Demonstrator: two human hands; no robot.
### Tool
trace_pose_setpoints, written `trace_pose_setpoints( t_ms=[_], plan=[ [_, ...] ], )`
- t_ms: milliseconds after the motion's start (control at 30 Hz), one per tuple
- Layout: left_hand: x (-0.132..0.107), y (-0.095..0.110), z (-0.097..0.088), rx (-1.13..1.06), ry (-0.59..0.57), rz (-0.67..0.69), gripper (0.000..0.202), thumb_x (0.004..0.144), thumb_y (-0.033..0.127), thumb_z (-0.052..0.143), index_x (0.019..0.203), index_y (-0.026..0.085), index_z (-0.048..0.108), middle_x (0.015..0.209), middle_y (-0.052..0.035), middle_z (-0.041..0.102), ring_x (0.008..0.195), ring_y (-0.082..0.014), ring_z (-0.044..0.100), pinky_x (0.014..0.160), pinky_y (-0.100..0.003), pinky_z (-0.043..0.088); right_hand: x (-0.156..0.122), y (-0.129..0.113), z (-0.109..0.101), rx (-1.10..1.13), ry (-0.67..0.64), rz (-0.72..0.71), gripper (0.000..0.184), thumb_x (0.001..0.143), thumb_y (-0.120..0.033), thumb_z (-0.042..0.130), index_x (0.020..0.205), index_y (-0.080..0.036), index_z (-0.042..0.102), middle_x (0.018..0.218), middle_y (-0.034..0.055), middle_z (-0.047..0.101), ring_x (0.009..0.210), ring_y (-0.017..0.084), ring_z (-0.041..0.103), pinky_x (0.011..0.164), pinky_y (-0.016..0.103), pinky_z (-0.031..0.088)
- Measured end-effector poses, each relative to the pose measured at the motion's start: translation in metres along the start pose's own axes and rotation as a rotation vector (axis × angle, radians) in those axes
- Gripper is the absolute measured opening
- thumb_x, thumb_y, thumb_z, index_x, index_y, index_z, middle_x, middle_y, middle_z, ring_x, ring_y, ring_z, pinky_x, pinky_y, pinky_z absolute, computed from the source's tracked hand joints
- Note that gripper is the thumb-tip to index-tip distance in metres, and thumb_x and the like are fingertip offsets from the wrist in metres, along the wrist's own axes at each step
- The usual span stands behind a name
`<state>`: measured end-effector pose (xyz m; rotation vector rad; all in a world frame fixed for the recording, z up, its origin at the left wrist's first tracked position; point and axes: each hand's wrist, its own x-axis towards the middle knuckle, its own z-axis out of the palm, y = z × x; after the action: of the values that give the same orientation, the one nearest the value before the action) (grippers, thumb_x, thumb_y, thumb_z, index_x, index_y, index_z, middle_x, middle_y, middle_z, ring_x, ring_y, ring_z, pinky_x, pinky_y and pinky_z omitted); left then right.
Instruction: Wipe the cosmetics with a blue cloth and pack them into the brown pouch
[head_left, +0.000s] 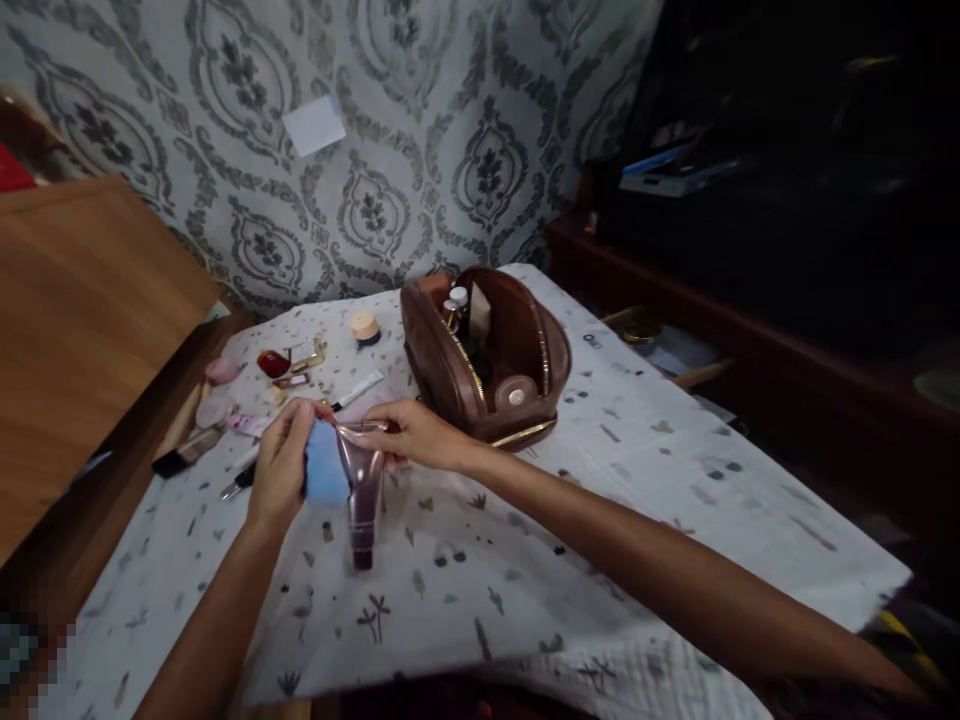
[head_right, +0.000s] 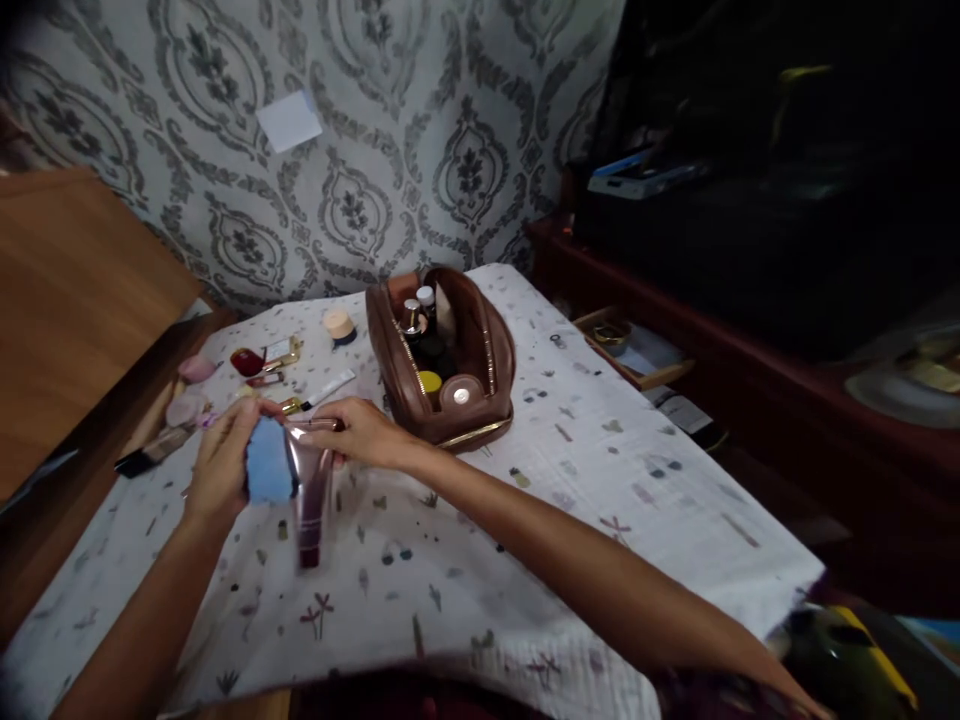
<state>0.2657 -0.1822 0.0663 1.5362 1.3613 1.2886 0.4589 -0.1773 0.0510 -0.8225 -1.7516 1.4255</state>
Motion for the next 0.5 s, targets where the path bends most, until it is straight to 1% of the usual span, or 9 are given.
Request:
trace_pose_setpoints(
  t_ms=[33,100,133,200,267,333,367,433,500],
  plan=[
    [-0.005,-0.009,-0.004,0.036,0.012,0.004,0.043,0.085,0.063,0.059,0.087,0.02,0.065,0.081,0.0004,0.062,0.071,-0.0136,0.053,0.064,-0.023,0.043,0.009,0.008,0.006,-0.086,0.045,0.017,0.019,0.093,-0.033,0.061,0.084,-0.017,0.063,0.064,-0.0036,0.058,0.054,0.011,0.055,0.055,0.023,0.042],
    [-0.016,-0.026,-0.013,0.137,0.017,0.008,0.039,0.088,0.06,0.057,0.097,0.022,0.063,0.09,0.0003,0.062,0.077,-0.0147,0.054,0.071,-0.024,0.045,0.019,0.021,0.017,-0.267,0.187,0.027,0.014,0.092,-0.029,0.064,0.099,-0.016,0.064,0.078,0.0002,0.063,0.066,0.014,0.059,0.066,0.026,0.046],
    [-0.022,-0.033,-0.017,0.189,-0.002,0.006,0.039,0.089,0.058,0.057,0.104,0.023,0.062,0.095,-0.0004,0.062,0.082,-0.016,0.056,0.076,-0.026,0.046,0.019,0.025,0.022,-0.338,0.249,0.031,0.021,0.092,-0.027,0.064,0.109,-0.016,0.062,0.088,0.003,0.065,0.072,0.015,0.06,0.071,0.028,0.048],
    [-0.036,-0.046,-0.024,0.278,-0.08,0.009,0.04,0.091,0.055,0.055,0.116,0.024,0.058,0.107,-0.0035,0.062,0.095,-0.0197,0.059,0.087,-0.032,0.048,0.011,0.031,0.031,-0.434,0.302,0.049,0.033,0.093,-0.027,0.061,0.124,-0.017,0.056,0.104,0.0084,0.064,0.08,0.018,0.061,0.078,0.033,0.05],
    [-0.048,-0.056,-0.03,0.347,-0.176,0.062,0.04,0.093,0.049,0.055,0.125,0.025,0.055,0.122,-0.007,0.059,0.113,-0.0239,0.056,0.101,-0.039,0.045,-0.006,0.032,0.042,-0.504,0.288,0.062,0.034,0.096,-0.03,0.057,0.127,-0.016,0.053,0.11,0.0112,0.062,0.083,0.02,0.061,0.08,0.037,0.051],
    [-0.057,-0.064,-0.034,0.411,-0.23,0.14,0.038,0.095,0.043,0.053,0.129,0.026,0.055,0.132,-0.0089,0.054,0.127,-0.0261,0.049,0.111,-0.045,0.039,-0.024,0.03,0.056,-0.577,0.274,0.055,0.038,0.097,-0.038,0.056,0.126,-0.015,0.052,0.11,0.0123,0.061,0.087,0.023,0.062,0.082,0.042,0.052],
    [-0.06,-0.067,-0.035,0.439,-0.239,0.169,0.037,0.096,0.041,0.052,0.13,0.025,0.056,0.133,-0.0094,0.052,0.131,-0.0266,0.047,0.113,-0.046,0.037,-0.031,0.028,0.065,-0.626,0.265,0.047,0.043,0.095,-0.043,0.058,0.126,-0.014,0.051,0.11,0.0135,0.061,0.092,0.026,0.062,0.084,0.044,0.052],
    [-0.062,-0.073,-0.038,0.483,-0.241,0.199,0.035,0.098,0.038,0.049,0.129,0.025,0.058,0.132,-0.0101,0.051,0.132,-0.0268,0.047,0.113,-0.046,0.039,-0.041,0.026,0.083,-0.736,0.251,0.033,0.057,0.088,-0.051,0.066,0.127,-0.012,0.05,0.111,0.0153,0.061,0.1,0.032,0.06,0.086,0.05,0.052],
    [-0.061,-0.077,-0.041,0.497,-0.266,0.212,0.034,0.098,0.035,0.048,0.13,0.025,0.058,0.129,-0.01,0.053,0.127,-0.0261,0.051,0.11,-0.045,0.044,-0.042,0.027,0.098,-0.824,0.245,0.027,0.064,0.081,-0.05,0.073,0.128,-0.012,0.05,0.111,0.0159,0.061,0.102,0.034,0.059,0.087,0.054,0.052]
  ],
)
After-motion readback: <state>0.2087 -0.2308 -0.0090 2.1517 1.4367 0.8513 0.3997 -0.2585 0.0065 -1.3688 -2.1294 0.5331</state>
